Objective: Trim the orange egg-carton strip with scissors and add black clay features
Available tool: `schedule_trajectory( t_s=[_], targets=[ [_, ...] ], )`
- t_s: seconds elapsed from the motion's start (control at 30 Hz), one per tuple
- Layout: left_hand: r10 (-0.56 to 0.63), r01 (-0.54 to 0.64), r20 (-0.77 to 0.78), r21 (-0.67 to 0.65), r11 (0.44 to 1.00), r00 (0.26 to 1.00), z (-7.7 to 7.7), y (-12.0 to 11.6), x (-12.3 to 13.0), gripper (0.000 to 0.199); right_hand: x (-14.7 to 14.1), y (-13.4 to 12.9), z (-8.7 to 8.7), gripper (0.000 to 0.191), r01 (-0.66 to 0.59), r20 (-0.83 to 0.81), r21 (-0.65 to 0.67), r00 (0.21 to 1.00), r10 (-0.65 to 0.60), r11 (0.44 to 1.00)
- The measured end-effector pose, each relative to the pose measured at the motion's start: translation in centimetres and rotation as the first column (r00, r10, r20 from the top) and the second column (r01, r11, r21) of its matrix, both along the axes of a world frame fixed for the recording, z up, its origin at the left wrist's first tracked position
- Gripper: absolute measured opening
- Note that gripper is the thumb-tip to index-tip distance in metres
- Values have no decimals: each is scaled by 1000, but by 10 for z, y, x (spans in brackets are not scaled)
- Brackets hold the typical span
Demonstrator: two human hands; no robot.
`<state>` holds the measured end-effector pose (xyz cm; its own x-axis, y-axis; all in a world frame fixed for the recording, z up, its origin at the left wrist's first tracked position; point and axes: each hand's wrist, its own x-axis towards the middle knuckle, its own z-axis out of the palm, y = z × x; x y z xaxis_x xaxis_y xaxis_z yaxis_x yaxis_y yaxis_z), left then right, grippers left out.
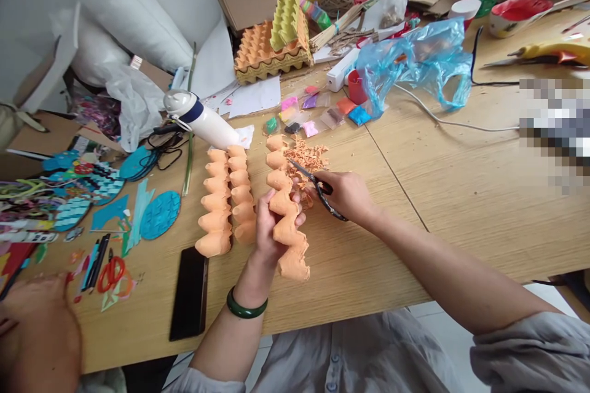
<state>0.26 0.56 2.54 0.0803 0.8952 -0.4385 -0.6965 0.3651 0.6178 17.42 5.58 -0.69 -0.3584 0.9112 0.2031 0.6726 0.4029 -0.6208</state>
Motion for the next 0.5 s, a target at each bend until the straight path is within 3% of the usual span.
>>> schedule_trajectory(
  t_s=[0.1,0.2,0.3,0.33,0.37,0.47,0.5],
  targets=[
    [29,-29,-41,12,1000,999,-5,2,-1,25,0,-2,12,52,23,-85,-158,996,-37,987],
    [81,-80,-104,8,997,991,-8,2,-2,24,1,-5,21,56,67,-180,-191,978,-102,979],
    [170,-161,-177,66,985,969,-9,3,-3,23,5,-2,28,59,-26,-405,-353,906,-127,935],
    [189,-176,-200,83,981,961,-10,4,-3,24,8,1,31,61,-115,-482,-460,865,-139,880],
    [196,-180,-221,89,980,955,-11,5,-4,24,12,4,34,63,-218,-537,-572,828,-159,791],
    [190,-180,-259,64,982,947,-15,7,-7,25,22,15,38,64,-430,-552,-798,803,-225,422],
    [190,-178,-254,67,982,948,-17,7,-8,25,24,18,39,63,-455,-541,-824,808,-234,336]
  ],
)
